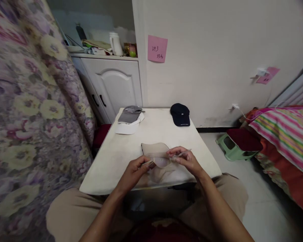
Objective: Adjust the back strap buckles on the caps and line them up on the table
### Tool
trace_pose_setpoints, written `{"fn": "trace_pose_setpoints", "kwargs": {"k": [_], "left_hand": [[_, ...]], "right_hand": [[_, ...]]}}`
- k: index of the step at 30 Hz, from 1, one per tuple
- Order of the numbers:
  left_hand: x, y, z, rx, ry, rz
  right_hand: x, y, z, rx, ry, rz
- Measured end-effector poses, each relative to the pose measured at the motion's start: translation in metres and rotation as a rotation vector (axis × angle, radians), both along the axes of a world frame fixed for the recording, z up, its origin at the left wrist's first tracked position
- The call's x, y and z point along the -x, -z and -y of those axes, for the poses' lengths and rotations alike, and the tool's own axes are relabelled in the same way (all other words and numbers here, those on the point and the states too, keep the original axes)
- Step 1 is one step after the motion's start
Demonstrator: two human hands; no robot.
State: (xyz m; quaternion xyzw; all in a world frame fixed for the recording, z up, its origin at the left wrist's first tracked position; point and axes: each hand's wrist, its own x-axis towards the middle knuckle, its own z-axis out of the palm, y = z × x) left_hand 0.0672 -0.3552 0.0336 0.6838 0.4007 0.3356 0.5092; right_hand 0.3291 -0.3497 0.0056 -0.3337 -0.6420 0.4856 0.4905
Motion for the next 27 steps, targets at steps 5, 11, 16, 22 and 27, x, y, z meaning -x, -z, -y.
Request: {"fn": "trace_pose_setpoints", "kwargs": {"k": [5,11,16,22,27], "left_hand": [[-0.001,-0.001,-0.006,-0.014,0.048,0.004],[-0.002,-0.007,-0.012,0.015,0.062,-0.013],[0.001,-0.007,-0.01,0.05,0.036,-0.001],[0.005,-0.006,-0.006,0.037,0.03,0.017],[0.009,-0.006,-0.005,0.035,-0.012,0.01]], "right_hand": [[0.001,-0.006,-0.017,-0.051,-0.047,0.113],[0.005,-0.01,-0.049,0.055,-0.027,-0.002],[0.013,0.008,-0.054,0.12,-0.175,0.048],[0.029,0.013,-0.045,0.159,-0.178,0.12],[0.03,0.002,-0.031,0.16,-0.035,0.043]]}}
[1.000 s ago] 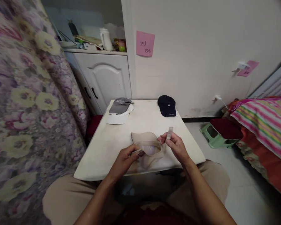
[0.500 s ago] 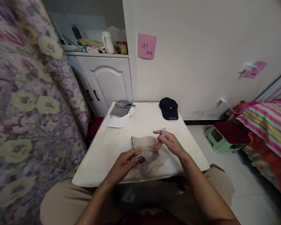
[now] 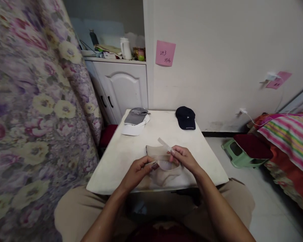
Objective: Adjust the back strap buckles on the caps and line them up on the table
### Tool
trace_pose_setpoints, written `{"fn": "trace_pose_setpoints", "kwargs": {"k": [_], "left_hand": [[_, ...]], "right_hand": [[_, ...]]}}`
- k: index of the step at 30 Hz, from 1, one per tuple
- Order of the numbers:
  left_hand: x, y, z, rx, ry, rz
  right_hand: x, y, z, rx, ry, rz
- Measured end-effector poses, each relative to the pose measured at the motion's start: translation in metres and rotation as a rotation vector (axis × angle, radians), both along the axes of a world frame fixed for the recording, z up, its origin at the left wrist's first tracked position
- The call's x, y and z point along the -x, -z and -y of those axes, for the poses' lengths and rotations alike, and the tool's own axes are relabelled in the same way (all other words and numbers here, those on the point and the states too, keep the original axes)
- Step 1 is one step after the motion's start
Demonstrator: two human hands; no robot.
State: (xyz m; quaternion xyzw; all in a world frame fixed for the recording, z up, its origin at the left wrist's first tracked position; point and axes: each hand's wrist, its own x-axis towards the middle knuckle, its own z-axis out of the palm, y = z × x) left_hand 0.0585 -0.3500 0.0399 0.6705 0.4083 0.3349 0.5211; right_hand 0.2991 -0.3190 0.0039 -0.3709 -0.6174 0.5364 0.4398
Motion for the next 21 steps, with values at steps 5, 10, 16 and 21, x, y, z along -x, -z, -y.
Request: {"fn": "trace_pose_setpoints", "kwargs": {"k": [5,10,16,21], "left_hand": [[0.006,0.001,0.003,0.039,0.004,0.0],[0.01,0.007,0.005,0.051,-0.002,0.03],[0.01,0.013,0.004,0.064,0.012,0.092],[0.006,0.013,0.004,0.077,0.054,0.103]], "right_hand": [[-0.001,-0.014,0.025,-0.032,0.0,-0.012],[0.011,-0.028,0.042,-0.021,-0.023,-0.017],[0.027,-0.044,0.047,-0.037,-0.018,-0.022],[0.03,-0.053,0.048,-0.16,0.093,0.139]]}}
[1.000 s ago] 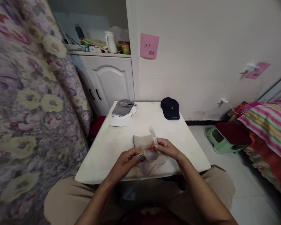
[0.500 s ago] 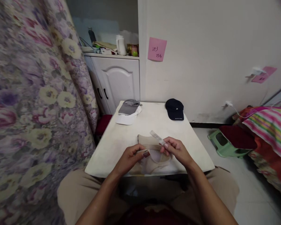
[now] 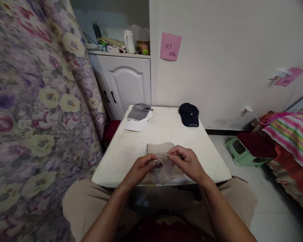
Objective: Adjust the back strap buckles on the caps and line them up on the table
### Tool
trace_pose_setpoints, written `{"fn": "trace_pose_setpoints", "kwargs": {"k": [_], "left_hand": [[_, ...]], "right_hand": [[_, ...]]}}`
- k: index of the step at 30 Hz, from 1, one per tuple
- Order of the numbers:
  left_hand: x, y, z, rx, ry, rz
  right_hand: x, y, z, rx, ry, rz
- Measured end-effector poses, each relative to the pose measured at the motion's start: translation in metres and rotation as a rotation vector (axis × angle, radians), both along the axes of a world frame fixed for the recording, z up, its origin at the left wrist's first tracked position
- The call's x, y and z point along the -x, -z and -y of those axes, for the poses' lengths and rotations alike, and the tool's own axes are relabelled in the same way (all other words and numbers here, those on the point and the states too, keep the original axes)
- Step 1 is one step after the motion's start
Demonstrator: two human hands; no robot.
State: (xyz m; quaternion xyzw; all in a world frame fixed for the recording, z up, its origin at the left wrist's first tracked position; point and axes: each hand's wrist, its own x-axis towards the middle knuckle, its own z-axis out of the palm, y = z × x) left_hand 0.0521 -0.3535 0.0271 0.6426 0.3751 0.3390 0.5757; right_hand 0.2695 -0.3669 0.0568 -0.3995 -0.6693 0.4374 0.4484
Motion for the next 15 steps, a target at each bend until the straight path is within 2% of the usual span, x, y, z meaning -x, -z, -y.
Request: {"fn": "trace_pose_setpoints", "kwargs": {"k": [2,8,15], "left_hand": [[0.0,0.0,0.0,-0.011,0.009,0.007],[0.0,0.003,0.0,-0.027,0.023,0.049],[0.0,0.005,-0.001,-0.009,0.01,0.057]], "right_hand": [[0.0,0.001,0.0,-0.015,0.02,0.002],[-0.001,0.016,0.001,0.11,0.029,-0.039],[0.0,0.018,0.003,0.017,0.09,0.058]]}}
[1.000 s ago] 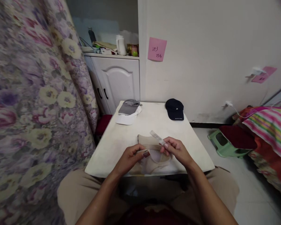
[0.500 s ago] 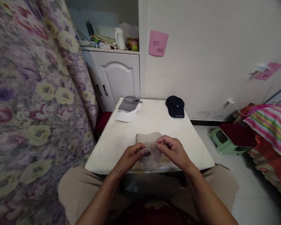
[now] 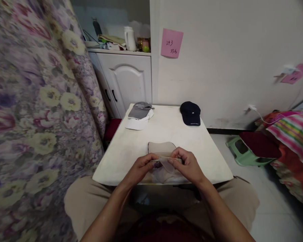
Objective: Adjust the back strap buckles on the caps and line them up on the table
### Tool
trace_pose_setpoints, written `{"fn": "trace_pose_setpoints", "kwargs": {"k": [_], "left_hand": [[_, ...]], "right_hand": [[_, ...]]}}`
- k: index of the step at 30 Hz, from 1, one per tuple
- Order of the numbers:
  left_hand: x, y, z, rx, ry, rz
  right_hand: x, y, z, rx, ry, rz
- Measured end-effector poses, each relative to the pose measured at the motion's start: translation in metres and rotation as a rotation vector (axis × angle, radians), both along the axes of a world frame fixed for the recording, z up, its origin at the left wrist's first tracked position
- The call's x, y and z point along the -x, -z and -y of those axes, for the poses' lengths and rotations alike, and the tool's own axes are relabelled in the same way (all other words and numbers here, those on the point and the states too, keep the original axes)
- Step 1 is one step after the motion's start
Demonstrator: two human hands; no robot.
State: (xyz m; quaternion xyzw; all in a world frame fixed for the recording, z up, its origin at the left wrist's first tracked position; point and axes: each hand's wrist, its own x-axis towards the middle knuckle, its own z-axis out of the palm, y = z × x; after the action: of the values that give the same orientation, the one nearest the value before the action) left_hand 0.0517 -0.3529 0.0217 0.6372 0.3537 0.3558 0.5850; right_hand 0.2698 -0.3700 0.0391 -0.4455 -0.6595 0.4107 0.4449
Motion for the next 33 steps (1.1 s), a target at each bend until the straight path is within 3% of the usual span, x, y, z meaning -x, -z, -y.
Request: {"fn": "trace_pose_setpoints", "kwargs": {"k": [33], "left_hand": [[-0.003,-0.0057,0.0033,0.02,-0.011,-0.066]], "right_hand": [[-0.0056,0.0003,-0.0012,-0.008,-0.101,0.079]]}}
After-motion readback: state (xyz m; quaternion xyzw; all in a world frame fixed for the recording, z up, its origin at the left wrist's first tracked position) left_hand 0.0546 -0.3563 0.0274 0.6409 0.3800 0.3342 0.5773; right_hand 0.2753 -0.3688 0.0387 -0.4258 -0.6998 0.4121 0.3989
